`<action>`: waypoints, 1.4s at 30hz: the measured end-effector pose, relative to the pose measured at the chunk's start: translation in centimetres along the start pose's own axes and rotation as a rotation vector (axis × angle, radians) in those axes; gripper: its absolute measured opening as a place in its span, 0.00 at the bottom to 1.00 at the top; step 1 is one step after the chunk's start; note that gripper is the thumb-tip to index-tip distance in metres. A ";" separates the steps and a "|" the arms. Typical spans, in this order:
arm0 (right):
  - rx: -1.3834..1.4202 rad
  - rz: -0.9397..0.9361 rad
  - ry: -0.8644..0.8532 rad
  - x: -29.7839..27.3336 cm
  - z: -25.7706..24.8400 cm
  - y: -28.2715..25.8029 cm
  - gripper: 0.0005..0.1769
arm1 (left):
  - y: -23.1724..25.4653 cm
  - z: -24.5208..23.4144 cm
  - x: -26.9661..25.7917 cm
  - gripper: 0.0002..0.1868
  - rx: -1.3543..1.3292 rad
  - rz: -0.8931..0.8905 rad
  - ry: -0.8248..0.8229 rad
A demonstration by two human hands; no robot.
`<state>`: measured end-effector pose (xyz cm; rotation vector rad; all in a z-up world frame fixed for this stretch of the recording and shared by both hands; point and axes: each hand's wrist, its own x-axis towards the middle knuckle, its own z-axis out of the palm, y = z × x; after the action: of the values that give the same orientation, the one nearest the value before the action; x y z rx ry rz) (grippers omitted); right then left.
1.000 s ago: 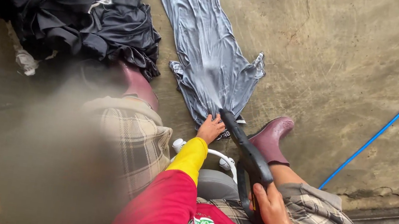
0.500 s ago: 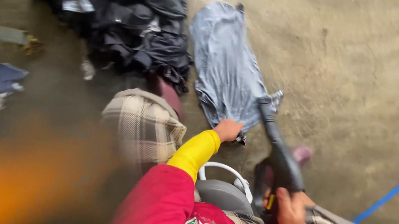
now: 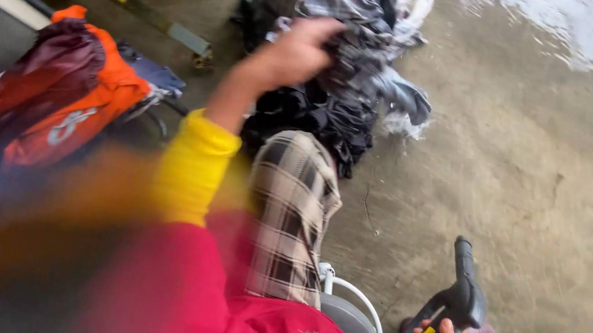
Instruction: Washing individual pieces of clothing by spreading them on the floor and spraying them with a high-pressure water gun.
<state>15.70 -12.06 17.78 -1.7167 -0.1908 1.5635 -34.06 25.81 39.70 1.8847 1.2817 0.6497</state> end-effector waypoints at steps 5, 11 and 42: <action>-0.054 -0.005 0.050 2.9 -0.7 1.0 0.17 | -0.4 -18.5 -25.4 0.22 1.088 0.075 0.551; -0.083 -0.018 0.123 1.5 2.1 -0.3 0.18 | -10.3 -17.5 -33.2 0.20 1.043 -0.054 0.845; -0.130 0.379 0.234 6.6 3.8 1.7 0.21 | -42.4 10.6 24.7 0.25 0.148 -0.277 0.459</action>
<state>13.18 -7.63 11.90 -2.1144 0.1647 1.6224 -40.19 54.72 -0.84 1.6788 1.8895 0.8892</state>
